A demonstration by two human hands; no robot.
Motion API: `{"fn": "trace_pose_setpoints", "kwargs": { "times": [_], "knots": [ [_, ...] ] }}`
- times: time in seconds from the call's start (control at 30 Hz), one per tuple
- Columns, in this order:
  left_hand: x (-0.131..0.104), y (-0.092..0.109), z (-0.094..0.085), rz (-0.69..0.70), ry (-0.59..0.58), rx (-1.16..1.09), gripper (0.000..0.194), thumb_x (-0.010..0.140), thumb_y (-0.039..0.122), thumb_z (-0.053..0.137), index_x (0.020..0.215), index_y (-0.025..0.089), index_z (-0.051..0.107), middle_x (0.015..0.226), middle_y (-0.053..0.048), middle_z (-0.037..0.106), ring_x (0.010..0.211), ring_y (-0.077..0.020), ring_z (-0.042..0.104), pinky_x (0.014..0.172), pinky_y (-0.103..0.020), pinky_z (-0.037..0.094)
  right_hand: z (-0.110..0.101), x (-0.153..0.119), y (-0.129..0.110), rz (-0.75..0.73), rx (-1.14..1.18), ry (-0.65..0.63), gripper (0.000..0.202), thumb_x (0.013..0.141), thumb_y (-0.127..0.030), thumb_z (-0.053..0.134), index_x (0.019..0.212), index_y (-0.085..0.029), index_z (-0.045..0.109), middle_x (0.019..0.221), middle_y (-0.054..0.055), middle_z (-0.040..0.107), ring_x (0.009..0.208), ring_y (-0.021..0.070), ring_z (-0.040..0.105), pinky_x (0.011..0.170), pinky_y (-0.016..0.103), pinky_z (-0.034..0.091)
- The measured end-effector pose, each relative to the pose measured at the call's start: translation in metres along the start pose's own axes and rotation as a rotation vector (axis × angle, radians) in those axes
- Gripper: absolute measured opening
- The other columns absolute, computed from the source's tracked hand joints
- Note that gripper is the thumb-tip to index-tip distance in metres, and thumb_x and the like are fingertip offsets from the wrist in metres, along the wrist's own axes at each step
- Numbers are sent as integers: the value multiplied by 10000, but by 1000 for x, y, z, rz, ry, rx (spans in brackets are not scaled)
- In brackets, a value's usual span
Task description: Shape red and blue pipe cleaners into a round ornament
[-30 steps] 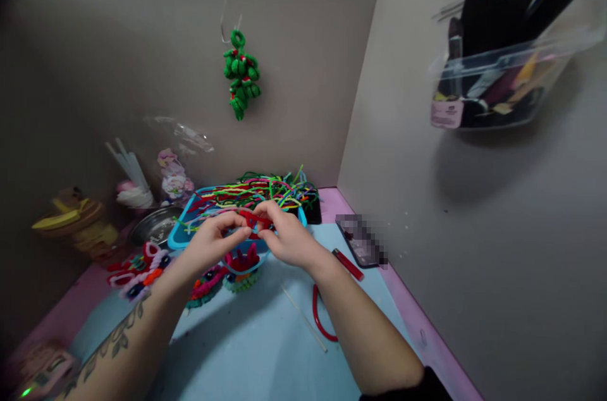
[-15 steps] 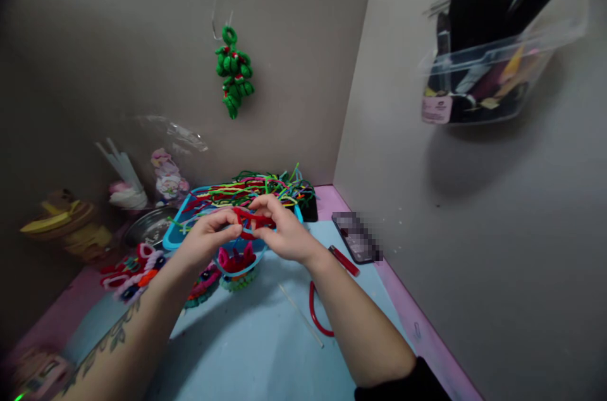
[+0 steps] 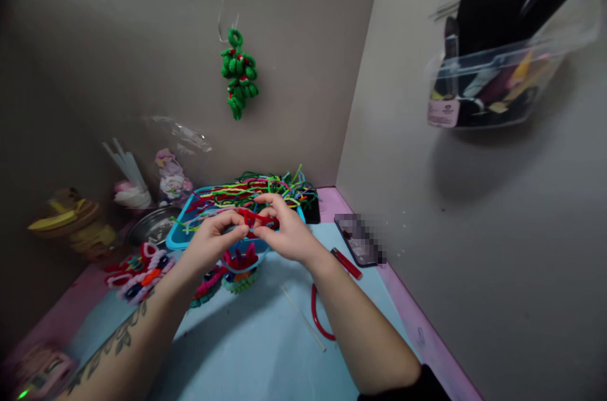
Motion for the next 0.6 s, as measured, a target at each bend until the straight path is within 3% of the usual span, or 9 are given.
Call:
{"fn": "trace_pose_setpoints", "kwargs": {
  "times": [0.1, 0.43, 0.6],
  "knots": [
    [1, -9, -4, -65, 37, -70, 222, 728, 376, 605, 674, 164, 567, 660, 5, 549, 610, -120, 473, 592, -240, 375, -7, 0, -2, -14, -38, 20, 501, 717, -135, 590, 1169, -229, 396, 927, 9, 608, 877, 142, 595, 861, 338, 445],
    [-2, -24, 11, -250, 4, -388, 250, 685, 363, 657, 623, 162, 523, 531, 58, 424, 462, -60, 321, 468, -205, 269, -2, 1, 8, 39, 85, 74, 376, 706, -114, 548, 1036, -230, 408, 765, -35, 569, 736, 122, 583, 723, 288, 478],
    [0, -19, 5, -202, 23, -289, 200, 693, 333, 657, 645, 156, 577, 589, 32, 517, 518, -78, 414, 511, -210, 331, -4, 2, 7, 45, 36, 45, 472, 709, -140, 594, 1124, -227, 388, 803, -30, 590, 765, 124, 589, 760, 300, 463]
  ]
}}
Point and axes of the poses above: each hand's wrist, its own x-axis towards the middle knuckle, its own z-axis out of the palm, y = z × x, the point moved 6 cm from there along x, towards the middle knuckle
